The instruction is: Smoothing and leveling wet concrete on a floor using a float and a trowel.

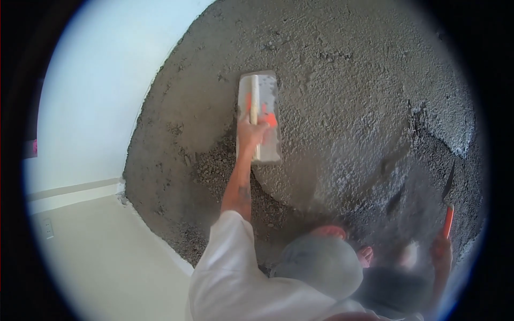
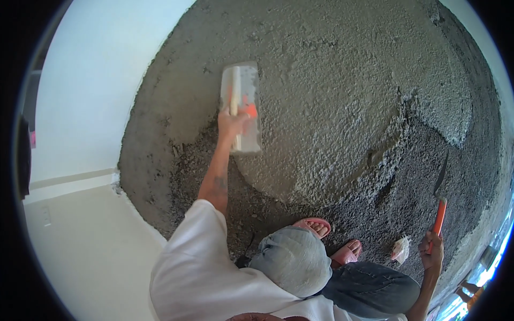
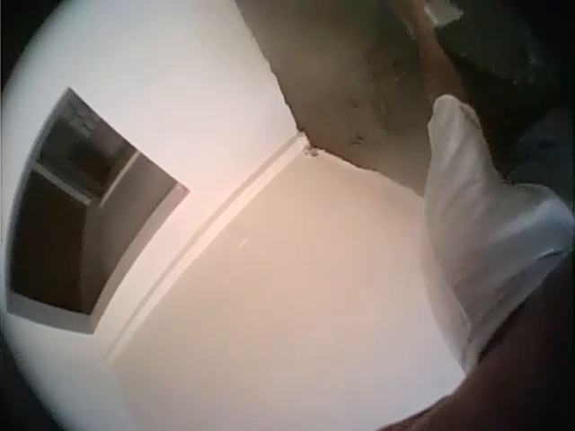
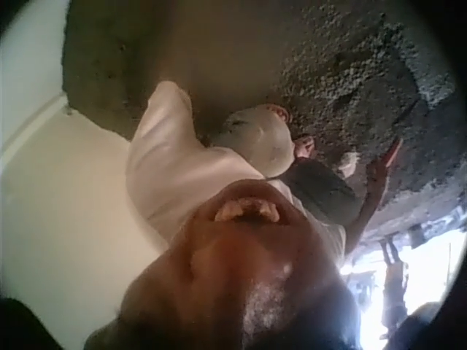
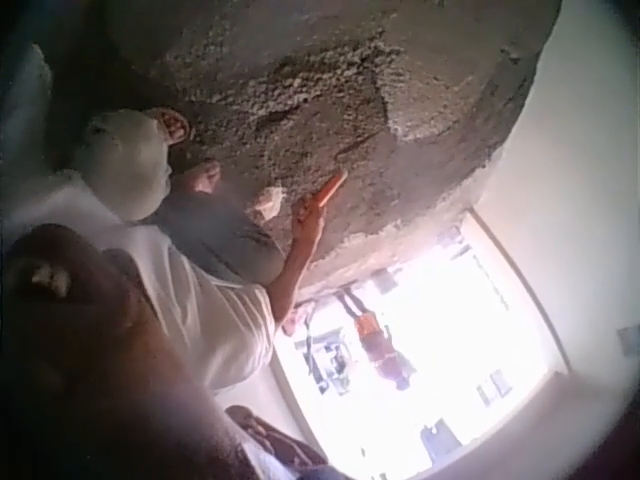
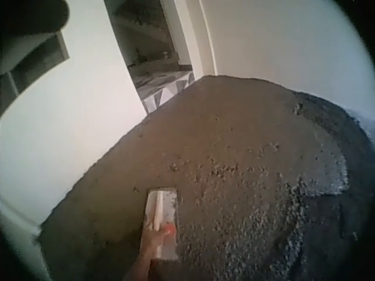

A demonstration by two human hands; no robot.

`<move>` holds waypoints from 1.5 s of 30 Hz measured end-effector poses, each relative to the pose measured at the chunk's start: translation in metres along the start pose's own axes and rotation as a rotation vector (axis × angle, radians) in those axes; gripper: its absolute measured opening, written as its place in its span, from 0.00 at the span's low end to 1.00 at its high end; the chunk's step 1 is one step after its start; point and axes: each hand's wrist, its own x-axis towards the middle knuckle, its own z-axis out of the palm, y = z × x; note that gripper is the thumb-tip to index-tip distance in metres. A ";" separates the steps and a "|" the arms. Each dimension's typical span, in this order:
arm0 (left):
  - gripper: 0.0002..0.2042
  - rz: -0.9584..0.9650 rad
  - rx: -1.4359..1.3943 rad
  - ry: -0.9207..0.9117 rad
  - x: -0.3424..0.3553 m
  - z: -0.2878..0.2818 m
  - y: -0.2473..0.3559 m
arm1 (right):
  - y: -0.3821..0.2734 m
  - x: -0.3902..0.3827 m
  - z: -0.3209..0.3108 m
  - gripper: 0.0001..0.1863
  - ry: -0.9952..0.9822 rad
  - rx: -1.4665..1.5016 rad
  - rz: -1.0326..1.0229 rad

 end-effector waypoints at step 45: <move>0.44 0.375 -0.130 0.149 0.184 0.138 0.055 | 0.007 -0.012 -0.039 0.11 0.114 0.059 -0.018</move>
